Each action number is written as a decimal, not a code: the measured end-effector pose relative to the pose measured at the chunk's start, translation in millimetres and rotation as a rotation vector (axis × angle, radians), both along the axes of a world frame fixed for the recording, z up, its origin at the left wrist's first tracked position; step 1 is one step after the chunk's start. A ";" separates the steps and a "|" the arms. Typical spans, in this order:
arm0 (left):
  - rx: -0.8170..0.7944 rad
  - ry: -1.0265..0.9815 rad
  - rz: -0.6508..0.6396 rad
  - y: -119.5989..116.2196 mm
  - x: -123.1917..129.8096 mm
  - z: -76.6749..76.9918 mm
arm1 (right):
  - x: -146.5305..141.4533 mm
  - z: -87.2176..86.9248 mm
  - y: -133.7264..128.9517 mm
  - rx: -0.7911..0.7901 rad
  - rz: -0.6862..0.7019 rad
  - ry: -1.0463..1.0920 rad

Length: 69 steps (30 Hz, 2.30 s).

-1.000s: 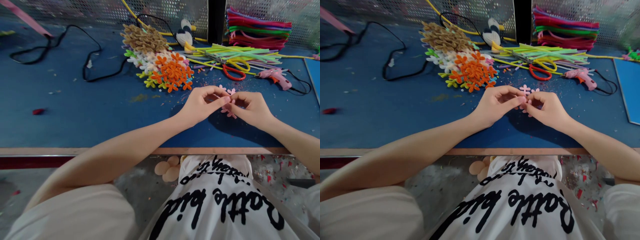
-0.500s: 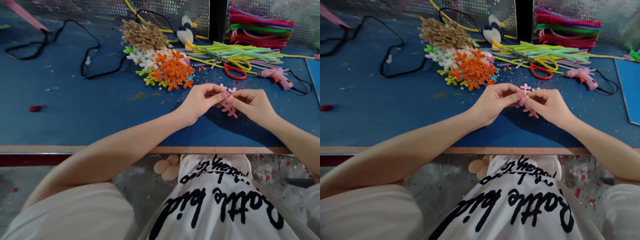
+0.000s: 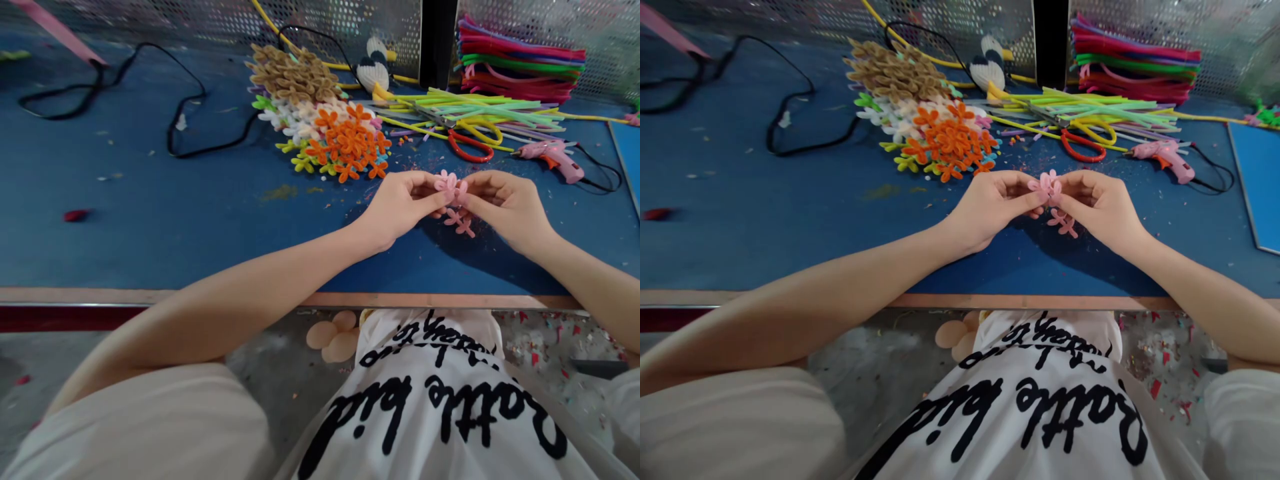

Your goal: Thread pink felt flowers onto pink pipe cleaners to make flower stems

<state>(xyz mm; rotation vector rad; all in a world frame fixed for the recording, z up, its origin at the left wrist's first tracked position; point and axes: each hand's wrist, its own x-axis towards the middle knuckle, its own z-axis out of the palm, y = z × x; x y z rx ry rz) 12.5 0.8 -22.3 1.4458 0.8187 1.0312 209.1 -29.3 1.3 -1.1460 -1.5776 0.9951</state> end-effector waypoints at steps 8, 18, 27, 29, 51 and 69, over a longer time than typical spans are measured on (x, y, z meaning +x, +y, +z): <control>0.058 0.039 0.007 -0.4 -0.9 5.8 | 2.1 -1.4 2.7 -0.046 0.036 0.050; -0.132 -0.103 -0.019 0.7 -0.1 4.0 | 6.5 -10.0 5.6 -0.125 0.078 0.087; -0.038 -0.017 -0.043 -2.2 -0.3 1.5 | 2.1 1.8 -3.3 0.122 -0.012 -0.294; -0.016 0.019 -0.047 -1.0 -1.4 1.6 | 1.3 2.4 -5.9 0.178 0.008 -0.366; 0.173 0.032 -0.043 -3.0 -1.4 5.3 | 4.7 -5.2 1.3 -0.059 0.040 0.107; 0.283 0.189 0.032 -5.0 -2.2 5.6 | 0.0 -1.9 -2.7 -0.120 0.084 -0.015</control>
